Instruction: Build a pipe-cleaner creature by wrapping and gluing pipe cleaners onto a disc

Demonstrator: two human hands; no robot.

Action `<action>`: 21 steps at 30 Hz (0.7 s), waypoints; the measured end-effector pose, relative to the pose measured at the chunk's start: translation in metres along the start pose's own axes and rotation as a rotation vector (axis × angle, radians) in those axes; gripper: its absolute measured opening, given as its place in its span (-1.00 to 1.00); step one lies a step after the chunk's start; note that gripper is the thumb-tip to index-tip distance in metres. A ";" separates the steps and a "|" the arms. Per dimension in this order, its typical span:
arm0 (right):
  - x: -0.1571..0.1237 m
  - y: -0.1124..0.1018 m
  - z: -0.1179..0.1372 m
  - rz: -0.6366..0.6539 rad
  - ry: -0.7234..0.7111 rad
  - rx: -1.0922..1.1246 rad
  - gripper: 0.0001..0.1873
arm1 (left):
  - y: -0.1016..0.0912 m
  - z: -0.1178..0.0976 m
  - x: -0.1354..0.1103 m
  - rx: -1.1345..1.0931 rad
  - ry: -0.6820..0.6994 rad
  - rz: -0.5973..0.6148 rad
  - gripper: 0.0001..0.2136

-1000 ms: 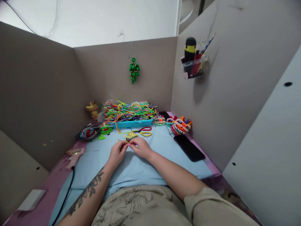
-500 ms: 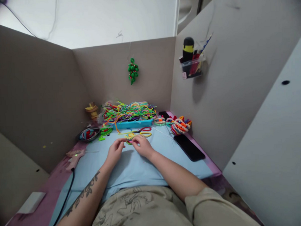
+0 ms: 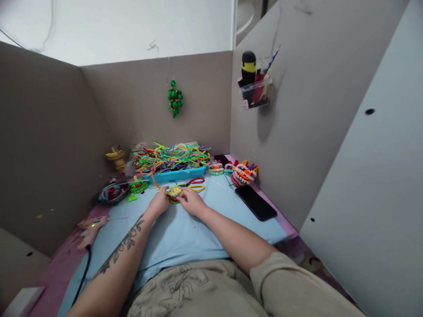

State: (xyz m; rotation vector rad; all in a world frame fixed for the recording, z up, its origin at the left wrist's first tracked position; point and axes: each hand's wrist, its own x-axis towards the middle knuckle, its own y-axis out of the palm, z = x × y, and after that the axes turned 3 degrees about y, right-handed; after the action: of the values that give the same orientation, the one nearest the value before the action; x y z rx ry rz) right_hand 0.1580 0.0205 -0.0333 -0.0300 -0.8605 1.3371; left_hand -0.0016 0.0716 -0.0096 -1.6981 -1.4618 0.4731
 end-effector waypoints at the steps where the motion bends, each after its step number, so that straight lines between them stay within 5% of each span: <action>1: 0.001 0.000 -0.001 -0.013 0.006 0.008 -0.91 | 0.002 0.000 0.001 -0.094 -0.004 -0.022 -0.58; 9: 0.008 -0.004 -0.017 -0.191 0.110 0.213 -0.88 | 0.008 -0.012 -0.005 -1.026 -0.256 -0.177 -0.70; 17: 0.003 -0.009 -0.004 -0.152 0.057 0.290 -0.86 | 0.002 -0.024 -0.021 -1.409 -0.368 -0.259 -0.41; 21: 0.000 -0.019 0.004 -0.165 0.007 0.305 -0.88 | -0.001 -0.027 -0.028 -1.475 -0.298 -0.081 -0.37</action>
State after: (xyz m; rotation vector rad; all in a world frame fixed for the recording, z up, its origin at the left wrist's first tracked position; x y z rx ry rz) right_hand 0.1713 0.0136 -0.0215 0.2682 -0.6313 1.2978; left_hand 0.0107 0.0359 0.0008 -2.6603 -2.3230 -0.6486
